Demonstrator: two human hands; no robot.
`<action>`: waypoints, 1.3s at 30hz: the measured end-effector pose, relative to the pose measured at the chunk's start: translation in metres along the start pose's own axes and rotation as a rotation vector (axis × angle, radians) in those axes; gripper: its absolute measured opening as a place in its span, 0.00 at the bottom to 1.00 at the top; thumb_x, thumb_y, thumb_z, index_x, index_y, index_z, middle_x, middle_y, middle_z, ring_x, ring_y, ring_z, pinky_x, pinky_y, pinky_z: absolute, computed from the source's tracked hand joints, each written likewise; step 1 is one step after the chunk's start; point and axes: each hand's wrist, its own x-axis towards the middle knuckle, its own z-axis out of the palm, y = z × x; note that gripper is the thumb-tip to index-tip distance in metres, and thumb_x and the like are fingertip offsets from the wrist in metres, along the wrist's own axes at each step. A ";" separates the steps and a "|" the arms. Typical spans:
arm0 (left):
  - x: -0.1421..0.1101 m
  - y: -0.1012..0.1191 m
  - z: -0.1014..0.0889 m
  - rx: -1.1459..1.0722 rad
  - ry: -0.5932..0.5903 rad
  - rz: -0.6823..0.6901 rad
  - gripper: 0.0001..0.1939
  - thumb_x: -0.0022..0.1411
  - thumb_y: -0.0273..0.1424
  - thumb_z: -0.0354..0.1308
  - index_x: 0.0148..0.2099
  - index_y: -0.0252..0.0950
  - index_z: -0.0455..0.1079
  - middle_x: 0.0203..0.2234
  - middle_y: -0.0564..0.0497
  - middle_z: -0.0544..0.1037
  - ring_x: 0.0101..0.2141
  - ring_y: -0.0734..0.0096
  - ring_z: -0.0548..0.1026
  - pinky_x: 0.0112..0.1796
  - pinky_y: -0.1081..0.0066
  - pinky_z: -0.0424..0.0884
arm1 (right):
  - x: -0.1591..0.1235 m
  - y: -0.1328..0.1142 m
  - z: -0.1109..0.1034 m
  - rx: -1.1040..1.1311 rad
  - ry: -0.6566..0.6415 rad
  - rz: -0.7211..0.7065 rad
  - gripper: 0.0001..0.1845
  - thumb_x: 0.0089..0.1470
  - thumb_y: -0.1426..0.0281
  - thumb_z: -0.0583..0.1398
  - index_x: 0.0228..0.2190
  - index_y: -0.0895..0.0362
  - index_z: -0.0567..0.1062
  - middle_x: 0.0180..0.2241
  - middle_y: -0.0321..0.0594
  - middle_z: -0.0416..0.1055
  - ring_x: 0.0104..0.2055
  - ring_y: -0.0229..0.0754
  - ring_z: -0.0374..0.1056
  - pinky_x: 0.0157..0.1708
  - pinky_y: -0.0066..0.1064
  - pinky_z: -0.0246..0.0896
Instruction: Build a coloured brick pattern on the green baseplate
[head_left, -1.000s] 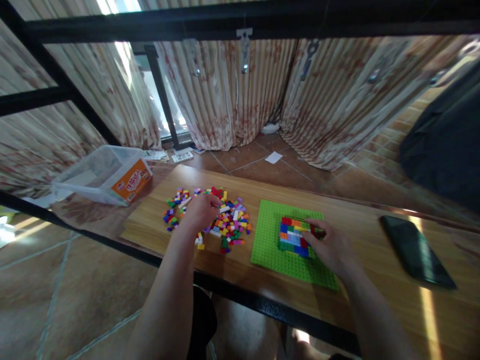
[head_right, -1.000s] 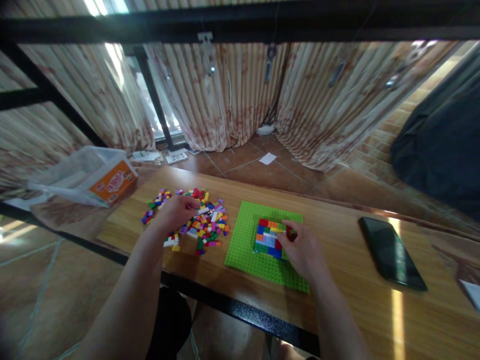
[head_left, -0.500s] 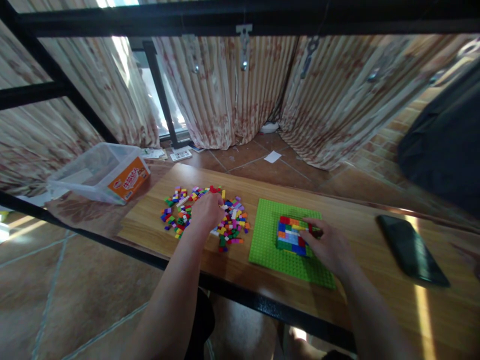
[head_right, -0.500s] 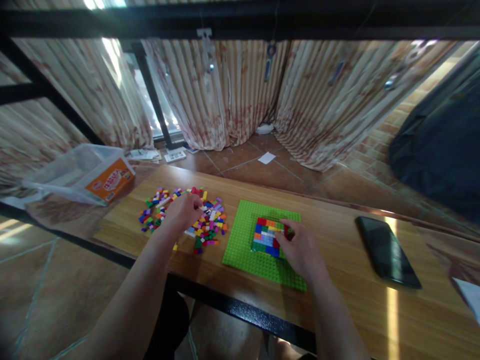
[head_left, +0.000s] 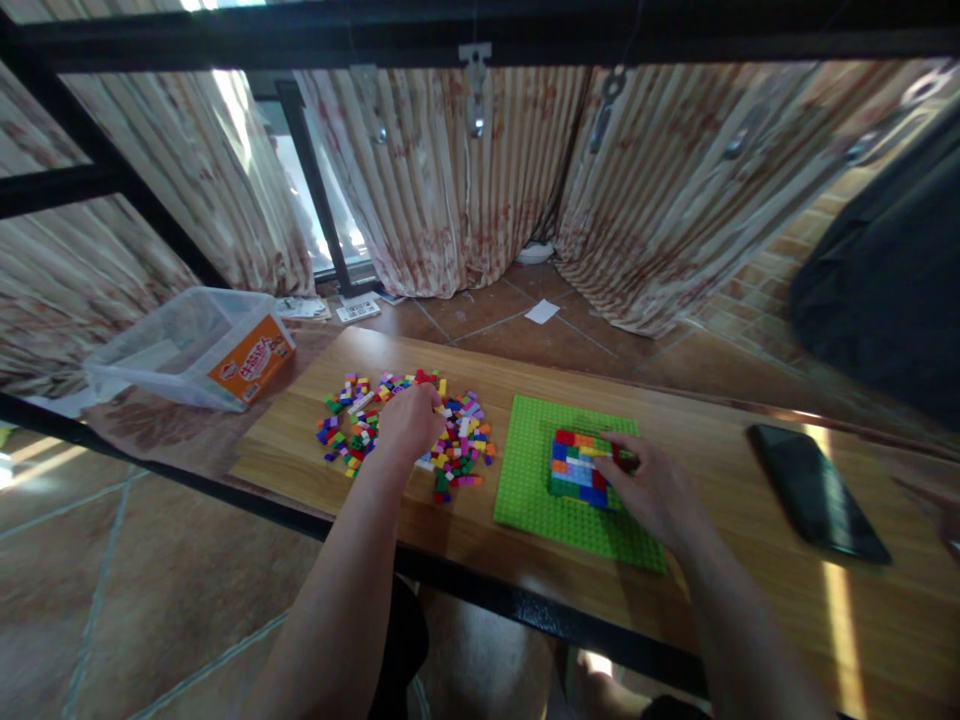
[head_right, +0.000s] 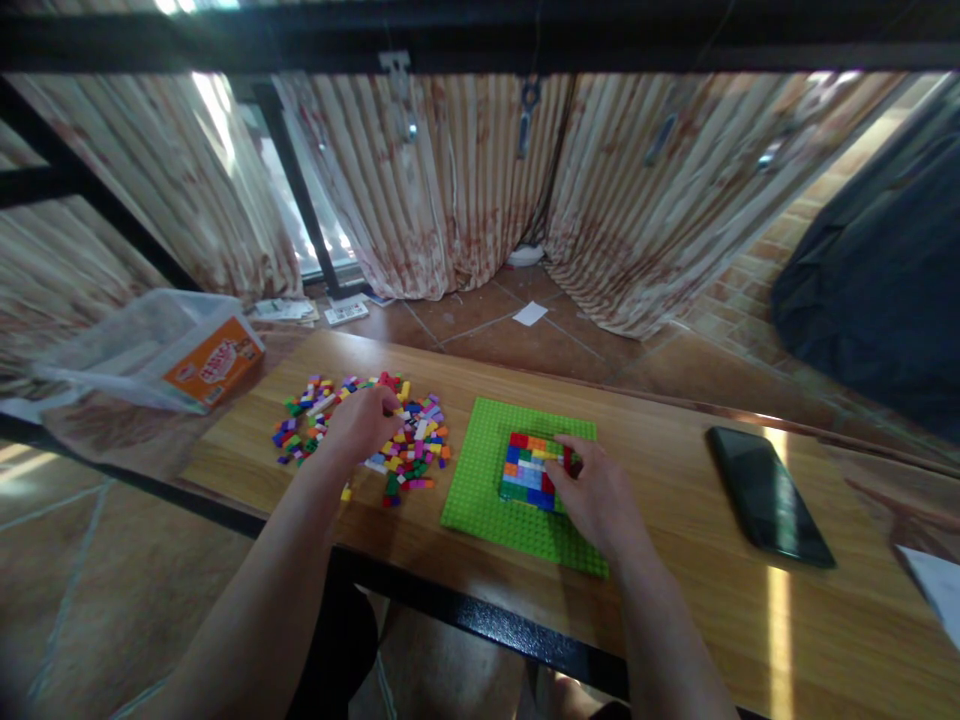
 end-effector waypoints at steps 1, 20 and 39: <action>0.000 0.000 0.000 -0.004 0.000 0.000 0.12 0.54 0.25 0.56 0.41 0.36 0.75 0.39 0.46 0.81 0.43 0.59 0.77 0.45 0.65 0.71 | 0.000 0.000 0.000 0.001 -0.001 0.001 0.26 0.52 0.57 0.56 0.48 0.59 0.75 0.38 0.46 0.75 0.33 0.44 0.70 0.37 0.35 0.64; 0.002 -0.003 -0.002 -0.013 -0.020 0.006 0.16 0.57 0.26 0.54 0.47 0.37 0.75 0.40 0.46 0.81 0.44 0.60 0.77 0.46 0.66 0.70 | 0.000 0.002 0.003 -0.003 0.027 -0.036 0.24 0.52 0.58 0.55 0.47 0.56 0.75 0.37 0.45 0.75 0.32 0.44 0.69 0.35 0.35 0.63; 0.009 -0.082 -0.031 -0.061 0.130 -0.335 0.18 0.58 0.35 0.57 0.49 0.36 0.74 0.44 0.42 0.79 0.45 0.58 0.76 0.43 0.67 0.70 | 0.002 0.009 0.006 0.008 0.031 -0.052 0.26 0.51 0.53 0.56 0.46 0.55 0.76 0.34 0.44 0.76 0.30 0.46 0.70 0.33 0.37 0.64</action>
